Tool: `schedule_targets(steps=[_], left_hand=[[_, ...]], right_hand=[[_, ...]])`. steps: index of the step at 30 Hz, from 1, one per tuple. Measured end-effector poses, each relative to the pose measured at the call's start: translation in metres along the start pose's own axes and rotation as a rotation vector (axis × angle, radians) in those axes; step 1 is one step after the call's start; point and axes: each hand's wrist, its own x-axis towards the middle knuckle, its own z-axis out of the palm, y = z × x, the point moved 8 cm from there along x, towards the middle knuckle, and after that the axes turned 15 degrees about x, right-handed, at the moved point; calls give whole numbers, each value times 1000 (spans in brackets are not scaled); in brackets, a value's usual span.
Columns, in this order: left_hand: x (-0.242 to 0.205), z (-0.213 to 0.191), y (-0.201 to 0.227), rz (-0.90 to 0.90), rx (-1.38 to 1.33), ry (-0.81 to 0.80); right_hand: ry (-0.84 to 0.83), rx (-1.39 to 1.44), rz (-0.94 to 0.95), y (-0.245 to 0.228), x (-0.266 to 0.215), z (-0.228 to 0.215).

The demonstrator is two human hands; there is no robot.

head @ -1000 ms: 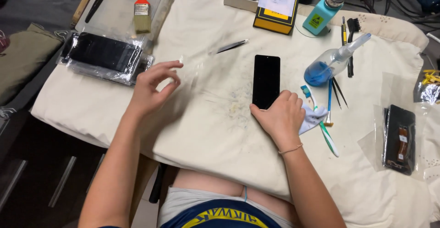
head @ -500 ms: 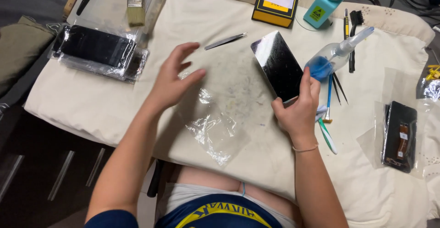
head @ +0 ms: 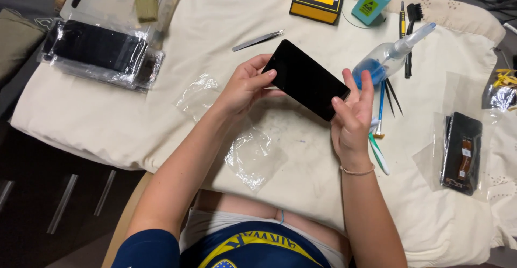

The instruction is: The person cleans the screen of a smartphone with a spray and cloth, then wipes the edges with a toothbrush. They then unwrap a new screen assembly and use tweezers to peel a protective film from the ribbon cable on the back of the assembly.

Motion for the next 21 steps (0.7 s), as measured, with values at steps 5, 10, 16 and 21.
schedule_targets(steps=[5,10,16,21], left_hand=[[-5,4,-15,-11,3,-36],[-40,42,34,-6,252,-188],[-52,57,5,48,1786,-421],[-5,25,-1,19,1468,-263]], right_hand=[[171,53,76,-9,-7,22],[319,-25,72,-5,-4,-23],[352,-11,-57,-29,-8,-11],[305,-264,-292,-62,-12,14]])
